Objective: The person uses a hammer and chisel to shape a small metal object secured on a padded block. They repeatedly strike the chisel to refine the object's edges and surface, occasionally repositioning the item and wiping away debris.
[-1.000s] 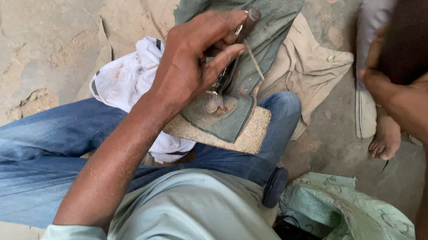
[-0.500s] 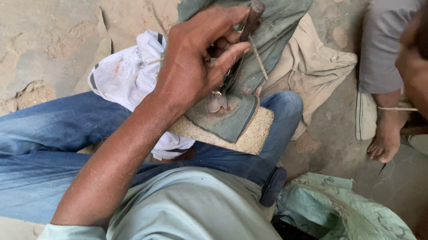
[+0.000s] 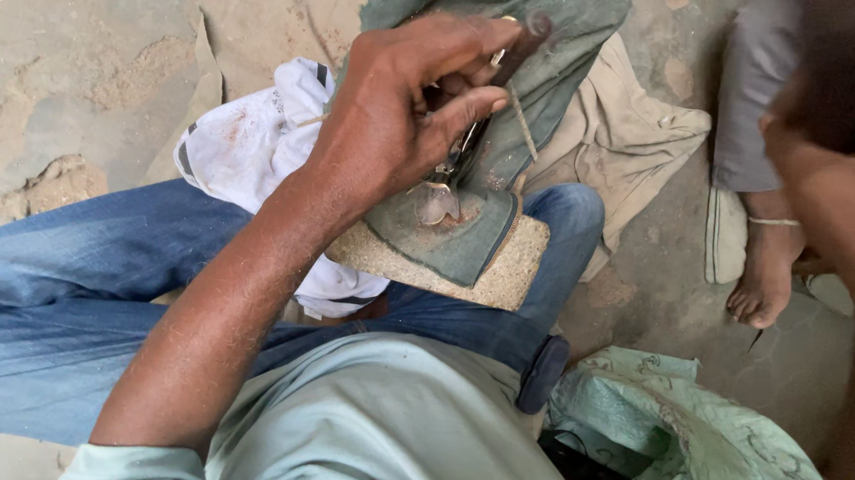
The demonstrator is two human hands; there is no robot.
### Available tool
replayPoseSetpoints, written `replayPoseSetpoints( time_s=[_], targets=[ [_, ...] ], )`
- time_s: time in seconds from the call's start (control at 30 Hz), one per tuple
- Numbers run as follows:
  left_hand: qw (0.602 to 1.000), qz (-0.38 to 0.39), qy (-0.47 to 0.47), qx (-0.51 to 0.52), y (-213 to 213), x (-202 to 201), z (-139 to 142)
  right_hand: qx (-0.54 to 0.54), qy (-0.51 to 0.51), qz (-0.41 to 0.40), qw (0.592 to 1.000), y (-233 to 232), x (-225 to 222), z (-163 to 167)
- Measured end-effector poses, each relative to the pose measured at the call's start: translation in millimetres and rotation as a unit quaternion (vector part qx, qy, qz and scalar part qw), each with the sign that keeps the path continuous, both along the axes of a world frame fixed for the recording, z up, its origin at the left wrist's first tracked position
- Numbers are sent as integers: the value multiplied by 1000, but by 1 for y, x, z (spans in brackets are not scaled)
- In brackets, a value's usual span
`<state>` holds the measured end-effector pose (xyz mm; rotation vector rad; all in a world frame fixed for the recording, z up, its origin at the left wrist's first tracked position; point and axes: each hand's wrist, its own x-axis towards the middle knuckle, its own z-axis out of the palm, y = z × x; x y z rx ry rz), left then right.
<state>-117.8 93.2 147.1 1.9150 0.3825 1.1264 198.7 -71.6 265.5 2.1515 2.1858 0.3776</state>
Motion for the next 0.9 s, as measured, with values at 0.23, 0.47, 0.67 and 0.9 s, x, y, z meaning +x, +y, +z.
replayPoseSetpoints(
  time_s=[0.23,0.47,0.67,0.9],
  targets=[
    [998,31,-12,45,-3,-2,6,-26,9,12,1000,0,-34,22],
    [999,29,-7,-45,-11,-7,-3,9,42,5,999,4,-8,3],
    [998,64,-7,-8,-18,-2,-6,-39,-37,-24,998,-1,0,8],
    [998,64,13,11,-14,2,-6,54,205,-73,975,-8,28,-12]
  ],
)
